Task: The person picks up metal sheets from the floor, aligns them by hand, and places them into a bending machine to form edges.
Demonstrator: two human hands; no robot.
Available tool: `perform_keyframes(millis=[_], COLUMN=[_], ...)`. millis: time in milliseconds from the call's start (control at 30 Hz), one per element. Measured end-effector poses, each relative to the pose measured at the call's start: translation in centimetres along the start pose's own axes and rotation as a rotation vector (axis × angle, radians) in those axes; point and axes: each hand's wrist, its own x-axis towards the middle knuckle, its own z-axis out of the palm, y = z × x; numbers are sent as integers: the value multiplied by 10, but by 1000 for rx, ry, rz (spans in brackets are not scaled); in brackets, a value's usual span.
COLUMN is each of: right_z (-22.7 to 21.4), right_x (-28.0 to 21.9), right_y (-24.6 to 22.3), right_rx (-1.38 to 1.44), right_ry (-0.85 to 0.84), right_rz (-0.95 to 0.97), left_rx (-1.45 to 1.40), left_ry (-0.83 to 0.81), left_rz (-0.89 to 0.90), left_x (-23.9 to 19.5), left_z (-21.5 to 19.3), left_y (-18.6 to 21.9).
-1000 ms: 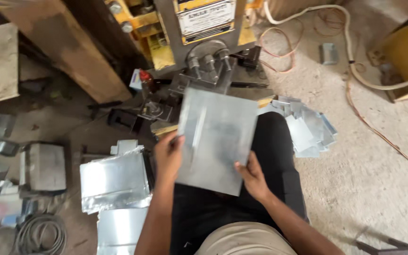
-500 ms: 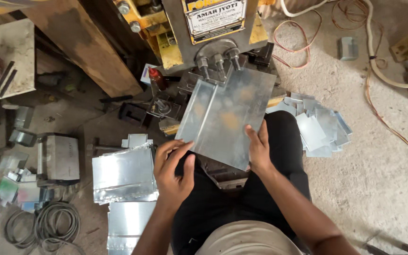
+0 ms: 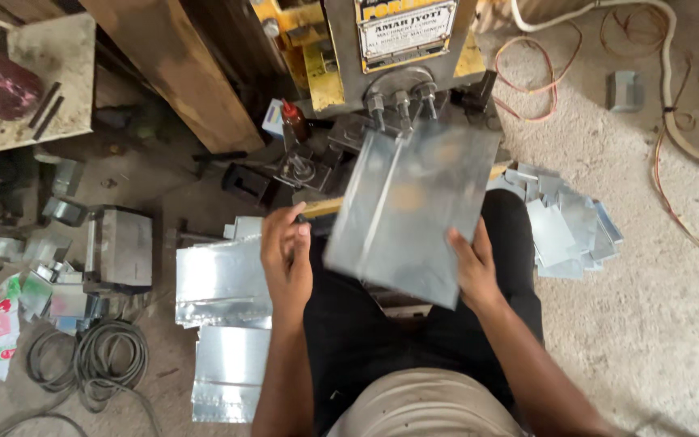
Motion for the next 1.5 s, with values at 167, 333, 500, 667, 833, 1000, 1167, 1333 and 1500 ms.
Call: perform_keyframes(millis=[167,333,500,667,833,1000,1167,1333,1500], right_z=[-55,-65,-47,-41,-41,-49,-43,-59,-130], right_x=[6,51,19,10,60,81,75,65,80], right_y=[-2,-18,-21,-14,-35,-39,-41,-26,2], right_rx=[-153,518,658,56,182,152,205,205,-92], right_ry=[-213,-125,-29,227,330,293,323,235,109], right_rz=[164,444,146,92,118,36,73,112,158], left_rx=[-729,-867,-853,-830,-853,-938,-962,-950,-1525], left_ry=[-275,-219,-233,-185,-143,-197,-165,-216,-492], left_rz=[-724,-751,-619,-695,-712,-679,-686,-668,-621], left_x=[-18,-58,-65,-55,-2,13,8,-3,-31], left_z=[12,67,98,126,153,168,171,161,87], left_y=[-58,-84,-82,-92,-69,-70,-90,-95,-90])
